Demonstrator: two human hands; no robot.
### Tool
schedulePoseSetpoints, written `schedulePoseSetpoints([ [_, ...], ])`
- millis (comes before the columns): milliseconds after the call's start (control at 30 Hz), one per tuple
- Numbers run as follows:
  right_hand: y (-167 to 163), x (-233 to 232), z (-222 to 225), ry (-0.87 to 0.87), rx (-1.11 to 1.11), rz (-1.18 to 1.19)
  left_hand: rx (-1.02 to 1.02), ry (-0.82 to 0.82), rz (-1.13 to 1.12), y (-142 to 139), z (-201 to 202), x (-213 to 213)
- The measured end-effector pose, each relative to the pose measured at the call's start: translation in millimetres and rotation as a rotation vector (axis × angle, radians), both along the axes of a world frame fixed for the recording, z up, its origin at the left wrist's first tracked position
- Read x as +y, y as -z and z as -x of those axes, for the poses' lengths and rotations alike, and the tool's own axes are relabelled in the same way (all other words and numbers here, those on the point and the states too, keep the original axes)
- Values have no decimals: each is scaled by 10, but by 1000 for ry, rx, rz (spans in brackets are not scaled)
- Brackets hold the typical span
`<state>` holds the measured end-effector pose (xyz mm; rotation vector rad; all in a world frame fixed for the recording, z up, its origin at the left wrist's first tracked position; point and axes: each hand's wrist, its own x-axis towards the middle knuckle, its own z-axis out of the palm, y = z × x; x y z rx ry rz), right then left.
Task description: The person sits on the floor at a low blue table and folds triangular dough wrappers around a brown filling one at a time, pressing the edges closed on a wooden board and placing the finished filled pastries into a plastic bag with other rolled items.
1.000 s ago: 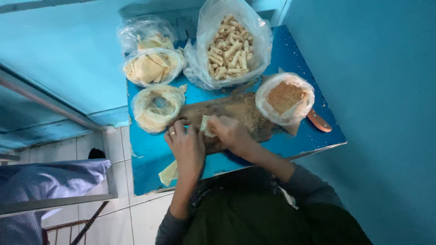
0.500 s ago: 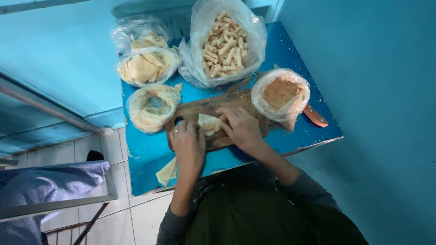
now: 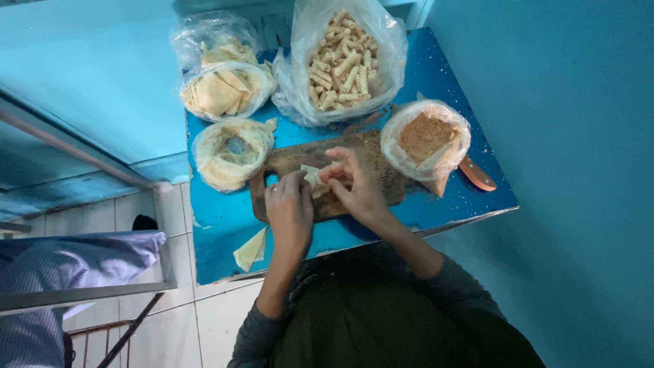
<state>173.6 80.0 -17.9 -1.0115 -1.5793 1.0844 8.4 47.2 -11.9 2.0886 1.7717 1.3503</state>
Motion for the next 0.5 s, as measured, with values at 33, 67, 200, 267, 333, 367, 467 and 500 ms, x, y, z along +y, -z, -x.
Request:
schedulePoseSetpoints([
  [33, 9, 0, 8, -10, -12, 7, 10, -14, -12, -8, -9, -3],
  [67, 14, -1, 17, -18, -25, 14, 21, -28, -23, -17, -22, -9],
  [200, 15, 8, 47, -27, -60, -54, 87, -92, 68, -60, -59, -43],
  [267, 21, 11, 66, -40, -97, -111, 158, -106, -2, -84, -64, -60],
  [333, 25, 12, 76, -14, -233, -276, 283, -112, -53, -98, -49, -91],
  [367, 22, 20, 76, 1, -300, -359, 372, -109, -69, -100, -21, -113],
  [467, -36, 68, -1, -70, -466, -508, 535, -75, -121, -69, 28, -126],
  [500, -68, 101, -30, -121, -446, -512, 573, -61, -138, -48, 52, -123],
])
